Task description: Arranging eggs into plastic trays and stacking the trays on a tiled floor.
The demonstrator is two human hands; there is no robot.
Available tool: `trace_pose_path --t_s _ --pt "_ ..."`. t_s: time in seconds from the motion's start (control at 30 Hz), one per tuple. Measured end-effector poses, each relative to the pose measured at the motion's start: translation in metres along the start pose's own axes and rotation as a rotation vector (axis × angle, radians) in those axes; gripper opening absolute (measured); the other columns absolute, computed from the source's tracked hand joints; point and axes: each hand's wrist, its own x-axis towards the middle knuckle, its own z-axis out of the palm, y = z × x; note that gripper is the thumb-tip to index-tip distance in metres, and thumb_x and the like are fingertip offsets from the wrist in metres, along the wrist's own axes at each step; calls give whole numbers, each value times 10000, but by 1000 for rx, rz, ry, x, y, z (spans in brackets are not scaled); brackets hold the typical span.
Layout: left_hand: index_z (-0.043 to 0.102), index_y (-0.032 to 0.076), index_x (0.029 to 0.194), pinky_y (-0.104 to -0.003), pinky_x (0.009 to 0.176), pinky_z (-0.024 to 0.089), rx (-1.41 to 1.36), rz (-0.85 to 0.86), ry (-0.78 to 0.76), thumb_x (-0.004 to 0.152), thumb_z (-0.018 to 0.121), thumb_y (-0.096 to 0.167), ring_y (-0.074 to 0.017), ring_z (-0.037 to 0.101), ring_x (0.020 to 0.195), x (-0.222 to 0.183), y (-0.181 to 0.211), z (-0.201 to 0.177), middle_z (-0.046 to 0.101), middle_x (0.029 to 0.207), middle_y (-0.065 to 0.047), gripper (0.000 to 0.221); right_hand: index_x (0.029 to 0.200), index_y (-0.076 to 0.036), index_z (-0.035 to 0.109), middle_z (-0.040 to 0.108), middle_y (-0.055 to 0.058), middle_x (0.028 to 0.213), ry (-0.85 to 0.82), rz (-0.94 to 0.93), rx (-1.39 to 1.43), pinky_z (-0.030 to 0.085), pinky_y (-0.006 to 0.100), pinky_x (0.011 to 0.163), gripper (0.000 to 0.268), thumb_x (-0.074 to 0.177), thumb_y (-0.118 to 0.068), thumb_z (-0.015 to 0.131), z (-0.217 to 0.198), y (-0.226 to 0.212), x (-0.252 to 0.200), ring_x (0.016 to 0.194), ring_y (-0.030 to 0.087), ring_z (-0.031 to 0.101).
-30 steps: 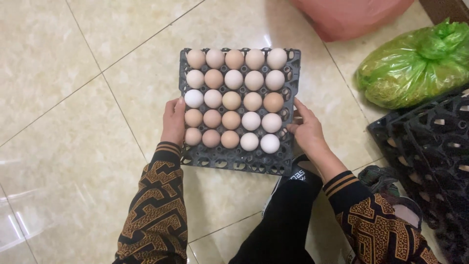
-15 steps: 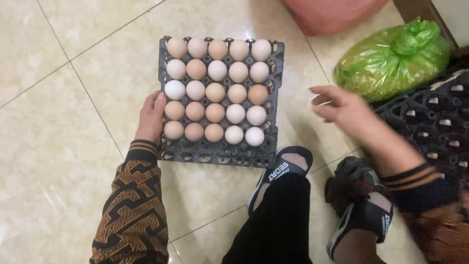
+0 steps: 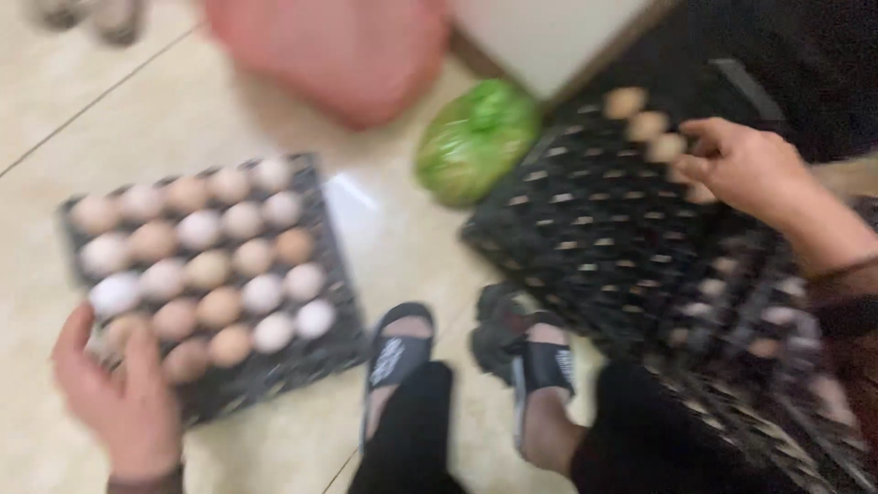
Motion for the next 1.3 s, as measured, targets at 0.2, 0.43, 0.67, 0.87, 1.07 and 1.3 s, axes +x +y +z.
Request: trace_pose_path --t_s 0.2,0.43,0.67,0.87,1.07,1.3 --pt "591 -126 1461 -428 939 464 -122 -3 -226 944 663 -84 -397 592 1131 -4 73 32 613 1330 -313 524 1477 -35 483 646 153 1129 66 488 1048 557 372 675 504 982 -63 567 62 115 18 897 250 652" --pt "684 15 1232 -331 1001 535 -304 18 -446 827 682 46 -218 699 1155 -32 130 94 724 1269 -115 407 1465 -20 537 670 203 1185 -4 589 665 575 431 618 630 867 -82 725 117 131 34 876 312 672" --pt "709 57 1112 -381 900 537 -401 207 -504 804 671 55 -296 702 1001 -45 184 119 751 1133 -94 310 1478 81 513 600 311 1348 -208 195 554 494 556 962 756 832 -171 816 170 -6 42 1161 456 608" --pt "654 38 1195 -408 950 541 -458 303 -642 937 577 93 -297 701 1007 -45 198 133 725 1113 -119 275 1423 115 542 624 324 1260 -283 -52 612 534 548 887 771 748 -70 866 167 -81 14 1050 466 652" --pt "466 144 1480 -422 1062 541 -349 320 -749 951 519 188 -317 676 1200 -42 218 161 637 1367 -123 533 1369 151 570 648 339 1173 -292 -108 598 574 543 812 793 664 34 912 151 -72 -14 938 479 696" --pt "196 249 1643 -503 924 590 -289 382 -737 897 689 316 -421 651 1084 -56 223 190 490 1508 -210 897 1301 199 602 675 360 1063 -292 -119 568 623 541 718 827 558 169 965 142 -62 -8 799 498 748"
